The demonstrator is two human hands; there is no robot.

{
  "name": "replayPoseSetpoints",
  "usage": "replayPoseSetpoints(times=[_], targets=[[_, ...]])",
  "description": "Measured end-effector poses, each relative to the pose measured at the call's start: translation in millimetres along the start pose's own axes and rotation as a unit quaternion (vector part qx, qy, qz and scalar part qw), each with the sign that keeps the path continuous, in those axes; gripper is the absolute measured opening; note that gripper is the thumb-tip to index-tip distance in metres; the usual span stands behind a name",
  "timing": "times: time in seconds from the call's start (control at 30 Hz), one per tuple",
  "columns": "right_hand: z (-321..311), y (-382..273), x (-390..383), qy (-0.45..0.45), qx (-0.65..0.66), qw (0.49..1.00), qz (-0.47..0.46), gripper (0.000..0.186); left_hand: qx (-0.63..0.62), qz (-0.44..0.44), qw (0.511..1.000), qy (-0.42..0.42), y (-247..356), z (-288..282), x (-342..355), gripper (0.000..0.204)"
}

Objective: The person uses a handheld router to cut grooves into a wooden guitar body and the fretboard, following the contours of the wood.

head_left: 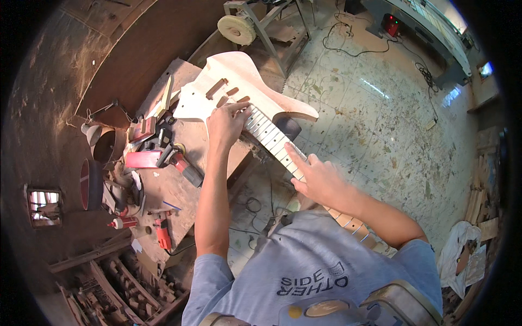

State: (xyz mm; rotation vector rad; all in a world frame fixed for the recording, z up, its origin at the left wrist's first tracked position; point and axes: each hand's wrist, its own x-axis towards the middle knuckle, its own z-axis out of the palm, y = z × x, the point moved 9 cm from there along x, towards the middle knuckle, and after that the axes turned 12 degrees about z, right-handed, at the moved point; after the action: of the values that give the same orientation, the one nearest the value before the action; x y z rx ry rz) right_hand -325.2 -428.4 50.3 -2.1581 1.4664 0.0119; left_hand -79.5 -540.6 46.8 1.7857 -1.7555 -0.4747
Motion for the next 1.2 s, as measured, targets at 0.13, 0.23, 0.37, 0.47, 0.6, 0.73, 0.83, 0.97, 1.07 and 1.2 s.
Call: replayPoseSetpoints(times=[0.13,0.23,0.37,0.47,0.6,0.73,0.83,0.97,1.07,1.2], targets=[[0.9,0.9,2.8,-0.035,0.048,0.998,-0.031,0.089,0.062,0.025,0.998,-0.001,9.9,-4.5,-2.6,0.027],[3.4,8.8,7.3,-0.049,0.091,0.994,-0.041,0.09,0.104,0.065,0.992,-0.003,10.2,0.5,1.0,0.026],[7.2,13.6,9.3,-0.048,0.123,0.989,-0.061,0.091,0.105,0.013,0.994,-0.026,13.6,-0.4,0.2,0.027],[8.1,17.8,11.9,-0.044,0.15,0.985,-0.074,0.093,0.114,0.008,0.993,-0.034,14.3,0.6,0.3,0.029],[7.0,20.1,14.6,-0.065,0.189,0.976,-0.084,0.095,0.156,0.032,0.987,-0.032,21.5,-0.8,-2.0,0.031],[3.1,17.4,12.8,-0.072,0.201,0.972,-0.097,0.095,0.163,0.055,0.985,-0.017,17.9,-0.3,-4.6,0.029],[5.3,18.0,14.3,-0.065,0.219,0.968,-0.104,0.096,0.162,0.042,0.986,-0.007,15.1,-0.2,-4.0,0.026],[6.9,21.6,14.4,-0.064,0.222,0.969,-0.089,0.098,0.149,0.033,0.988,-0.013,28.4,1.5,-3.7,0.028],[2.0,18.1,11.0,-0.072,0.202,0.973,-0.079,0.098,0.148,0.045,0.988,-0.004,26.5,1.6,-4.4,0.03],[-3.3,5.3,6.2,-0.078,0.148,0.981,-0.094,0.098,0.145,0.058,0.984,0.081,24.5,-9.2,-22.1,0.029]])
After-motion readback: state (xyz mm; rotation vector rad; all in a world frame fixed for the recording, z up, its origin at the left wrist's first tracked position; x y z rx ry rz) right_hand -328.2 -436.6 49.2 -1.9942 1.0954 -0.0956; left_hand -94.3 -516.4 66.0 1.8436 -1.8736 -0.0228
